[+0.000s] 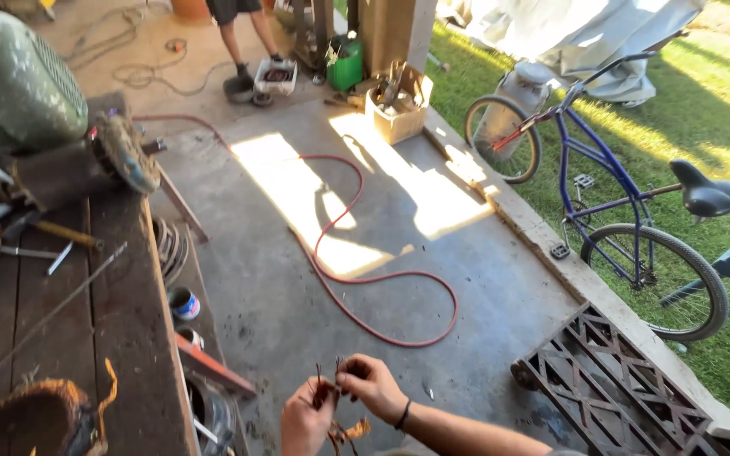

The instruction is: The person is manually twisting and bundling copper wires at a workbench in a workshop environment.

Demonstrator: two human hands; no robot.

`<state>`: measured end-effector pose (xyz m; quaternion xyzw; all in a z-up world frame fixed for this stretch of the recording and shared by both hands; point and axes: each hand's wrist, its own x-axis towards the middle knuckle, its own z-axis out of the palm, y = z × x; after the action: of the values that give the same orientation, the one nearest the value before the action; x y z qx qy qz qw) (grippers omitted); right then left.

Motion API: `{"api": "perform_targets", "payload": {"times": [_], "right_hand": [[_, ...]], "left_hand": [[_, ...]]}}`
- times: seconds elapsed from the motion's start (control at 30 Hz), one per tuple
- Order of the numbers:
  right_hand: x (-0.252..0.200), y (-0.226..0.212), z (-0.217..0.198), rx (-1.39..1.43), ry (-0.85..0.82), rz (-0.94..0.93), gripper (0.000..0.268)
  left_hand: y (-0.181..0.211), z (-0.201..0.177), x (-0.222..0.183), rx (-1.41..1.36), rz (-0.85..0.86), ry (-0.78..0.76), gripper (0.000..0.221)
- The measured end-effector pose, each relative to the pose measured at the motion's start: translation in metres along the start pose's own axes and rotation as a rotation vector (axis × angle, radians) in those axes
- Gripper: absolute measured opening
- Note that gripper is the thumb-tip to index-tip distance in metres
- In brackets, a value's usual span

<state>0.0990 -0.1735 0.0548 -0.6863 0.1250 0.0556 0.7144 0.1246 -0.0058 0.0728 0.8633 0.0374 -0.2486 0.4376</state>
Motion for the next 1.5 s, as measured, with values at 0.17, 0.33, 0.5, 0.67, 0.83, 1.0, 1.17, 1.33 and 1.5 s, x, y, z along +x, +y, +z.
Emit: {"api": "perform_targets", "payload": {"times": [0.17, 0.33, 0.5, 0.67, 0.83, 1.0, 1.17, 1.33, 1.5], "right_hand": [[0.009, 0.015, 0.000, -0.372, 0.153, -0.298, 0.004], [-0.003, 0.003, 0.006, -0.527, 0.162, -0.453, 0.009], [0.001, -0.010, 0.010, -0.715, 0.170, -0.884, 0.008], [-0.003, -0.034, 0.009, -0.437, 0.101, -0.375, 0.017], [0.002, 0.005, 0.014, 0.031, 0.038, -0.203, 0.022], [-0.006, -0.010, 0.009, -0.003, -0.266, -0.084, 0.013], [-0.009, 0.002, 0.009, 0.059, -0.200, -0.248, 0.017], [-0.014, -0.003, 0.009, 0.007, -0.194, -0.274, 0.014], [-0.029, -0.020, 0.010, -0.473, -0.048, -0.448, 0.010]], "left_hand": [[-0.024, 0.025, 0.020, 0.074, 0.045, 0.222, 0.014], [-0.035, 0.029, 0.028, -0.036, 0.107, 0.186, 0.015], [0.039, -0.003, -0.040, -0.041, 0.098, 0.336, 0.021], [-0.019, 0.011, 0.026, -0.217, -0.031, 0.044, 0.014], [-0.058, 0.014, 0.034, -0.517, 0.114, -0.025, 0.009], [-0.052, -0.008, 0.016, -0.785, 0.163, -0.265, 0.006], [-0.044, -0.011, 0.007, -0.661, 0.270, -0.233, 0.003], [-0.034, -0.016, -0.003, -0.445, 0.361, -0.104, 0.011], [-0.031, -0.012, -0.012, -0.371, 0.326, -0.037, 0.008]]}}
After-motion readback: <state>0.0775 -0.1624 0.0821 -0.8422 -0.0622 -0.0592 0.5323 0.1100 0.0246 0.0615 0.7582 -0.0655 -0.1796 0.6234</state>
